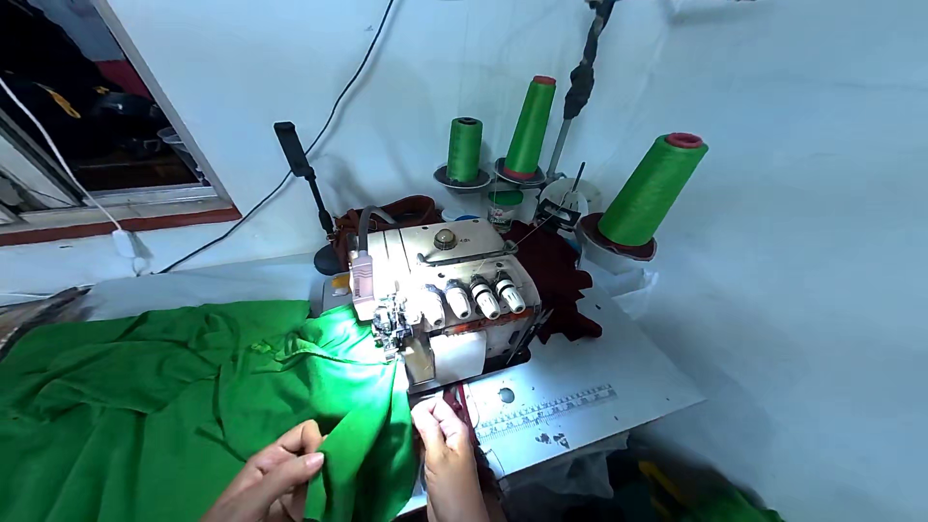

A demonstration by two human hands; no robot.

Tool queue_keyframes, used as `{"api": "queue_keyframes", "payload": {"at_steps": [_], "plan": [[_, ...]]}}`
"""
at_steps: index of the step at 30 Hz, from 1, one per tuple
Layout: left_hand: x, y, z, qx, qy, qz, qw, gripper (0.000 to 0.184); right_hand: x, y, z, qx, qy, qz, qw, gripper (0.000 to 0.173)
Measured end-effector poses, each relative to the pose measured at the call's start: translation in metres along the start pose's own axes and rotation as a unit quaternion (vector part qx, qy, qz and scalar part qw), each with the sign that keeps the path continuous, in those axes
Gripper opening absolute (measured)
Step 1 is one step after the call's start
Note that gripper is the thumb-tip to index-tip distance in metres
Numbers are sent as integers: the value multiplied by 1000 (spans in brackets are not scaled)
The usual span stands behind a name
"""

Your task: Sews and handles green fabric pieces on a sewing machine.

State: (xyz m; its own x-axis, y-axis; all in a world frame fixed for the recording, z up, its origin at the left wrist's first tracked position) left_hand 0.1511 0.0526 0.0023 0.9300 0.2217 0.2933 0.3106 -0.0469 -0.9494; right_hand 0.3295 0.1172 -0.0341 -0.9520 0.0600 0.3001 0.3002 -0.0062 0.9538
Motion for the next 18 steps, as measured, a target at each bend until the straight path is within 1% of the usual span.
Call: {"api": "queue_keyframes", "payload": {"at_steps": [2,3,6,7,8,10,11,13,16,18], "plan": [[-3,5,5,-51,25,-16,998,13,3,0,-1,31,32,12,999,17],[-3,5,7,-71,35,-14,997,12,5,0,0,54,52,19,997,15],[0,-1,11,-120,88,17,989,38,8,2,4,156,103,72,980,13],[1,-3,11,-125,106,28,986,42,8,3,6,183,109,101,972,11],[1,-3,11,-127,115,30,985,40,8,4,8,207,113,133,963,9],[1,0,11,-123,102,14,987,26,5,8,11,260,111,185,941,13],[1,1,10,-114,96,-3,989,23,3,10,11,283,114,200,931,13],[0,4,8,-100,98,-55,989,28,0,14,11,321,113,210,917,12],[-1,13,4,-131,80,-99,983,36,-2,15,10,368,94,224,897,17],[4,21,-2,-161,21,-105,981,30,-6,16,13,378,89,216,896,17]]}}
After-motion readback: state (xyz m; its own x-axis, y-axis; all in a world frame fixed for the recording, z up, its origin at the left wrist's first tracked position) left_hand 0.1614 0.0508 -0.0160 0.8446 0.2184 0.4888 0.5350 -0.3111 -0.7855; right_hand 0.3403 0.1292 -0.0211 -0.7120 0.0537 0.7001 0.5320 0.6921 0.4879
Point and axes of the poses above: each hand's wrist, its own z-axis towards the middle knuckle, its own x-axis out of the palm, y = z × x, the point moved 3 cm from there along z, towards the middle knuckle, and after that the axes turned 10 degrees about -y, right-handed, at the moved point
